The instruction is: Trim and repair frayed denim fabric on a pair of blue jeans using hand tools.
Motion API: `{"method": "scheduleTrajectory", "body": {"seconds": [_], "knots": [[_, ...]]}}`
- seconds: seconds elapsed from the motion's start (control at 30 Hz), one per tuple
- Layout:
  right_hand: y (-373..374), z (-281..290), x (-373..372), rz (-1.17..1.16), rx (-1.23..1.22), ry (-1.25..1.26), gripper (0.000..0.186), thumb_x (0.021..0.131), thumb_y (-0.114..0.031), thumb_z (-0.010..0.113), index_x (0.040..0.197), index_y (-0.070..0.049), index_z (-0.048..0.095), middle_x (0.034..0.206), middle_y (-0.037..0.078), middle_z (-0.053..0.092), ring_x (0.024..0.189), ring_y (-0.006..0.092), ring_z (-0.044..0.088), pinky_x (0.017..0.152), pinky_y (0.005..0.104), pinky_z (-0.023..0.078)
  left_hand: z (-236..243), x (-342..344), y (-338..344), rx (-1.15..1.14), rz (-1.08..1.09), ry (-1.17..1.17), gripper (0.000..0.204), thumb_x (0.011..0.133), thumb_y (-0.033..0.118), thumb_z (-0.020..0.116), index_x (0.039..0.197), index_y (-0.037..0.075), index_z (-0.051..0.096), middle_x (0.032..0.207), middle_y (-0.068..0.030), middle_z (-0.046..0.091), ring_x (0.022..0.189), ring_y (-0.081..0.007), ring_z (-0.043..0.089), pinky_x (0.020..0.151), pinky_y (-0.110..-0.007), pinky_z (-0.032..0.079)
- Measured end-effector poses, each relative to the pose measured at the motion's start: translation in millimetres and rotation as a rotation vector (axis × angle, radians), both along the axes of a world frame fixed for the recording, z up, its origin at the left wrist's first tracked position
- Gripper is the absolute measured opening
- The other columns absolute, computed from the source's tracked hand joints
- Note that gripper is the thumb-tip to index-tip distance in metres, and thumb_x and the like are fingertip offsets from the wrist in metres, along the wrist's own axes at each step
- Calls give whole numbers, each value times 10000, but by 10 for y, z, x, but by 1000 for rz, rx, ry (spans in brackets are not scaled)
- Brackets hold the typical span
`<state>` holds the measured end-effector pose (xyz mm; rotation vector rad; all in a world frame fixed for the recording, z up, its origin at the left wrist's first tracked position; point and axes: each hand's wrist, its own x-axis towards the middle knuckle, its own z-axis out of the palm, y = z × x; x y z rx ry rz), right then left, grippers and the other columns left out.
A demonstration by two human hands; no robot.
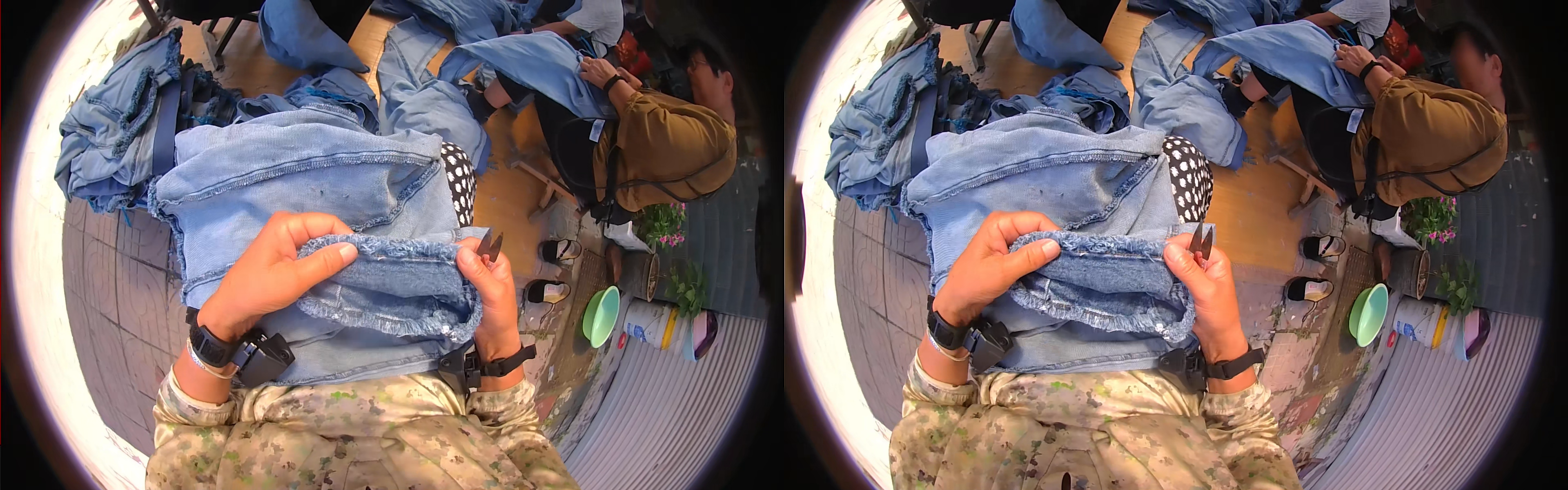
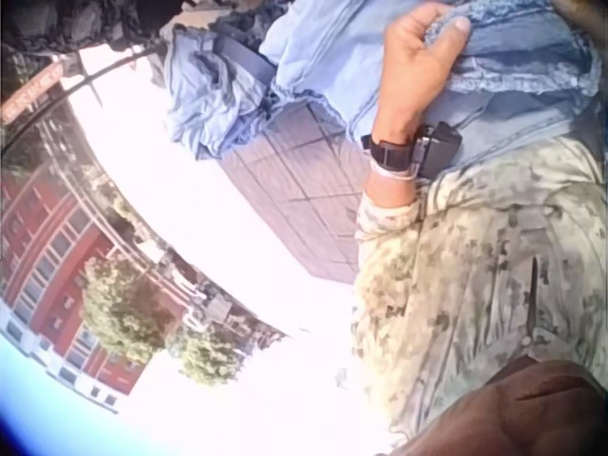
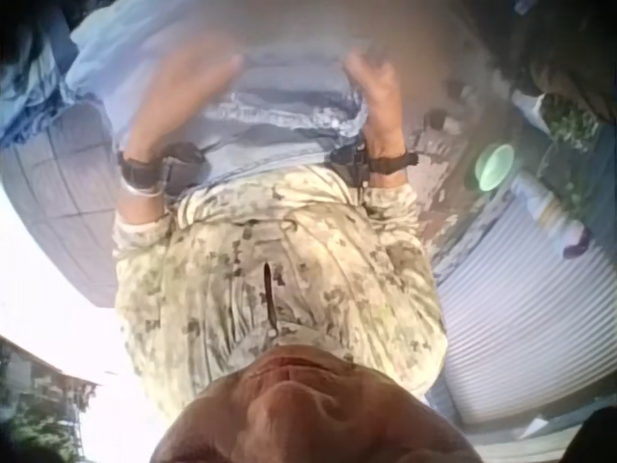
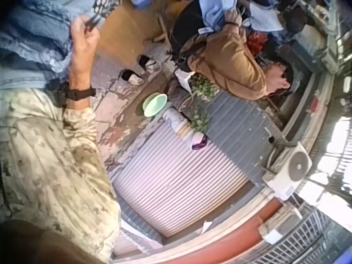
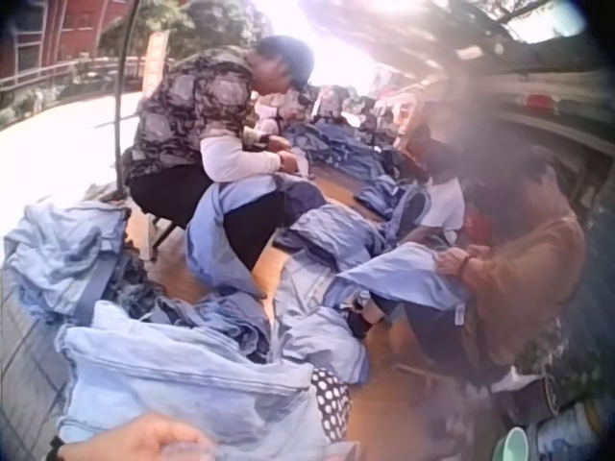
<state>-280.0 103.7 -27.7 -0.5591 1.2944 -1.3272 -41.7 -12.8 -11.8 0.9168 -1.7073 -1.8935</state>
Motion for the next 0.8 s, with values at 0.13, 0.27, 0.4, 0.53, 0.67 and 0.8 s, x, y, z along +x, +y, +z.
{"method": "scheduleTrajectory", "body": {"seconds": [0.13, 0.27, 0.4, 0.53, 0.67, 0.8], "knots": [[-124, 307, 65, -29, -151, 603, 199, 859, -85, 693, 1029, 9, 646, 836, -48, 570, 673, 20, 456, 607, 156, 354, -3, 19, -34, 244, 61, 14, 174, 923, 175, 617, 861, 16, 649, 782, 82, 577, 744, -2, 465, 664, -192, 385], [-269, 723, 149, 58, -346, 1160, 212, 778, -42, 734, 982, -24, 679, 885, 30, 584, 618, 56, 496, 528, 192, 373, -44, 21, -36, 262, 83, 81, 198, 940, 178, 593, 823, 27, 644, 742, 104, 528, 694, 7, 410, 613, -191, 346], [-465, 667, 490, 374, -442, 1163, 299, 674, -15, 761, 958, -53, 680, 851, 60, 579, 604, 161, 598, 529, 288, 464, -19, 14, -2, 236, 77, 80, 254, 950, 212, 572, 818, 10, 649, 725, 96, 523, 699, -2, 411, 600, -198, 348], [-596, 303, 585, 405, -466, 1026, 257, 676, -26, 770, 910, -47, 665, 779, 68, 566, 557, 184, 544, 535, 289, 444, -122, 59, -12, 195, 52, 128, 266, 958, 223, 561, 831, 6, 649, 723, 99, 515, 691, -4, 407, 599, -198, 352], [-593, 276, 529, 399, -322, 888, 153, 764, -66, 759, 854, -23, 643, 639, 33, 560, 570, 114, 507, 546, 228, 398, -139, 101, -13, 225, 38, 115, 264, 964, 230, 555, 856, 11, 654, 737, 104, 509, 699, -2, 404, 609, -196, 359], [-533, 303, 431, 76, -159, 270, 109, 853, -88, 716, 834, -2, 652, 763, -40, 620, 648, 13, 463, 578, 185, 387, -150, 112, -10, 292, 48, 165, 241, 965, 204, 562, 927, -8, 671, 814, 73, 605, 761, -5, 489, 692, -192, 411]]}}
